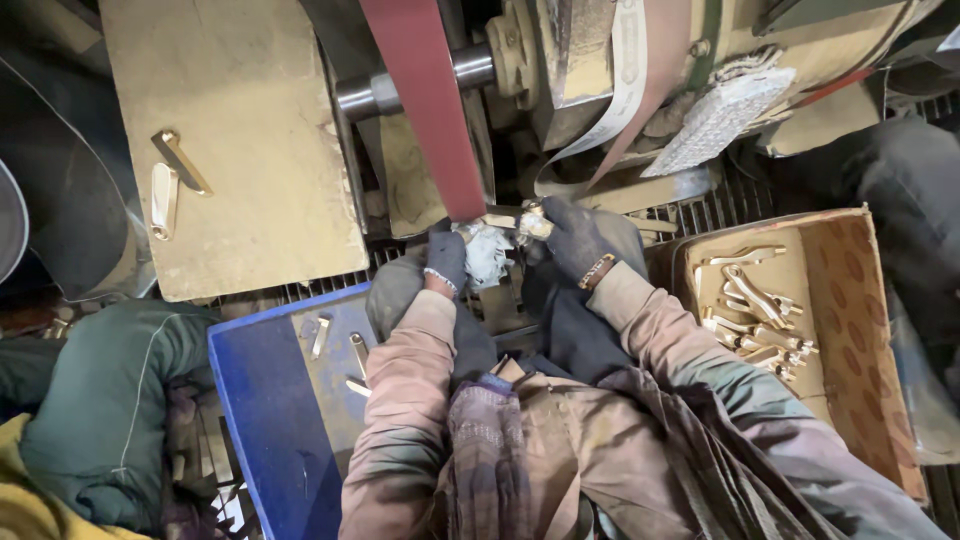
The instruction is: The person sits at a belt grinding machine and repeatedly grinds small brass-colored metal parts against the moving belt. They hold each part with a cloth, rotate it to grind different edges, and place finished pieces into a blue bin.
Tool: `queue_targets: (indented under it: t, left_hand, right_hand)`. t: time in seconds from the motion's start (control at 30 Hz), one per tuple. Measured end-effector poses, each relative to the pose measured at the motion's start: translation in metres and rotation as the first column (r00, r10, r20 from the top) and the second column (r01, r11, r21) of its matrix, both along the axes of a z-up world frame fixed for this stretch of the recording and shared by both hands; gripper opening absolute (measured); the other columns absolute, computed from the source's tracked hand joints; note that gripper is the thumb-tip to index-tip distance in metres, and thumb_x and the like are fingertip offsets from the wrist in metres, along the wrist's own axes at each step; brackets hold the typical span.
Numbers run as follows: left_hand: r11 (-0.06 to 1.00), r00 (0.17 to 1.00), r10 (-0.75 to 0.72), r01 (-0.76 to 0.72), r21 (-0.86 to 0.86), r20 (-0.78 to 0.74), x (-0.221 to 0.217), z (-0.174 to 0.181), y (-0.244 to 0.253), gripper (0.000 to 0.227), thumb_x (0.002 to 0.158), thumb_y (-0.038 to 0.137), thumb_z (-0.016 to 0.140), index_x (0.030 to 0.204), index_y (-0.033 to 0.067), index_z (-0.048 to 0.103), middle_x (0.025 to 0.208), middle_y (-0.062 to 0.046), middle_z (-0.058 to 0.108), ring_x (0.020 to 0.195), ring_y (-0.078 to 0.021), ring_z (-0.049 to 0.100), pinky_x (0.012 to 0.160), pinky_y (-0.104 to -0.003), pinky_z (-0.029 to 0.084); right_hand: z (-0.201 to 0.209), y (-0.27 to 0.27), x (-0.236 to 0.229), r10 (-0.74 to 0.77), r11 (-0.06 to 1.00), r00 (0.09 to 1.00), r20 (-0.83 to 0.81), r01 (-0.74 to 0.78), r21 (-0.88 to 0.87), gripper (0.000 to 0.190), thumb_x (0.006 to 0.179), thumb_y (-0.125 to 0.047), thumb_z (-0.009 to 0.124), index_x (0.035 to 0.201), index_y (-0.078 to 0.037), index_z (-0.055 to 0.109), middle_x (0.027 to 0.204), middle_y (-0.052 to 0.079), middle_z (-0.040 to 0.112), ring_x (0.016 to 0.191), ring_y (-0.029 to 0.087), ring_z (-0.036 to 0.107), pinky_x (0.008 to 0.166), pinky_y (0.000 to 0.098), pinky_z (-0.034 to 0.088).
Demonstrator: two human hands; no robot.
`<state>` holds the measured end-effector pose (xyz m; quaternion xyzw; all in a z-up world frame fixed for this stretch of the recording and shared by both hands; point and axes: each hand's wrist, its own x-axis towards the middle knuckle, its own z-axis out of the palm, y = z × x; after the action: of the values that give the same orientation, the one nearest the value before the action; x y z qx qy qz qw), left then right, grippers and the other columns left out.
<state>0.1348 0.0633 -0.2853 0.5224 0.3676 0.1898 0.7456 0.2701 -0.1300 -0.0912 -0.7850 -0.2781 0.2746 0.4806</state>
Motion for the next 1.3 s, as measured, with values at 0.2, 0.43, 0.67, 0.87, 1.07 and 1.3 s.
queue_targets:
  t: [0.2, 0.43, 0.67, 0.87, 1.07, 1.3]
  left_hand:
    - [0.997, 1.0, -0.02, 0.021, 0.077, -0.004, -0.007, -0.001, 0.005, 0.029, 0.092, -0.001, 0.054, 0.117, -0.0053, 0.067, 0.103, -0.015, 0.074, 0.089, -0.023, 0.072, 0.078, -0.033, 0.059]
    - [0.999, 1.0, -0.017, 0.016, -0.032, -0.018, -0.016, 0.018, 0.025, 0.031, 0.09, -0.003, 0.056, 0.118, -0.0077, 0.068, 0.103, -0.018, 0.074, 0.087, -0.0258, 0.071, 0.076, -0.035, 0.059]
    - [0.999, 1.0, 0.009, -0.009, -0.037, 0.001, 0.0, 0.008, 0.012, 0.036, 0.087, -0.004, 0.055, 0.122, -0.0062, 0.065, 0.106, -0.017, 0.073, 0.089, -0.0247, 0.071, 0.078, -0.034, 0.059]
    - [1.0, 1.0, -0.012, 0.012, 0.026, 0.013, 0.008, 0.001, -0.003, 0.037, 0.087, -0.004, 0.055, 0.122, -0.0059, 0.065, 0.106, -0.016, 0.073, 0.089, -0.0237, 0.071, 0.078, -0.034, 0.059]
    - [1.0, 0.999, -0.005, 0.004, 0.013, 0.032, 0.002, -0.001, 0.003, 0.037, 0.086, -0.004, 0.055, 0.122, -0.0056, 0.066, 0.107, -0.015, 0.073, 0.09, -0.0228, 0.071, 0.078, -0.033, 0.059]
    - [0.987, 0.997, 0.054, -0.046, -0.154, 0.051, -0.006, 0.004, 0.017, 0.032, 0.088, -0.003, 0.054, 0.117, -0.0055, 0.067, 0.101, -0.014, 0.072, 0.085, -0.0215, 0.07, 0.074, -0.032, 0.058]
  right_hand:
    - [-0.005, 0.015, -0.001, 0.038, 0.995, 0.981, -0.189, -0.02, 0.094, 0.015, 0.098, -0.014, 0.06, 0.097, -0.001, 0.066, 0.079, 0.008, 0.073, 0.061, 0.015, 0.064, 0.053, 0.0324, 0.047]
    - [-0.008, 0.044, -0.01, 0.009, 1.0, 0.99, -0.14, -0.012, -0.022, 0.022, 0.103, -0.02, 0.056, 0.104, -0.004, 0.07, 0.073, 0.004, 0.07, 0.058, 0.008, 0.064, 0.05, 0.0269, 0.05]
    - [-0.021, 0.02, -0.005, -0.035, 0.974, 0.93, -0.365, 0.113, 0.197, 0.019, 0.101, -0.016, 0.057, 0.107, -0.003, 0.069, 0.08, 0.002, 0.07, 0.06, 0.007, 0.058, 0.051, 0.0246, 0.044]
    - [-0.02, 0.001, -0.001, -0.104, 0.971, 0.931, -0.35, 0.171, 0.167, 0.02, 0.102, -0.019, 0.063, 0.102, -0.001, 0.071, 0.078, 0.003, 0.071, 0.062, 0.008, 0.062, 0.053, 0.0247, 0.048]
    - [-0.023, 0.018, -0.001, -0.061, 0.967, 0.94, -0.334, 0.139, 0.214, 0.021, 0.102, -0.02, 0.063, 0.104, 0.0, 0.072, 0.079, 0.003, 0.07, 0.063, 0.008, 0.059, 0.055, 0.0252, 0.047]
    - [-0.023, 0.041, -0.005, -0.015, 0.981, 0.914, -0.405, 0.092, 0.17, 0.022, 0.102, -0.02, 0.057, 0.104, -0.002, 0.07, 0.077, 0.002, 0.068, 0.061, 0.006, 0.058, 0.052, 0.0243, 0.045]
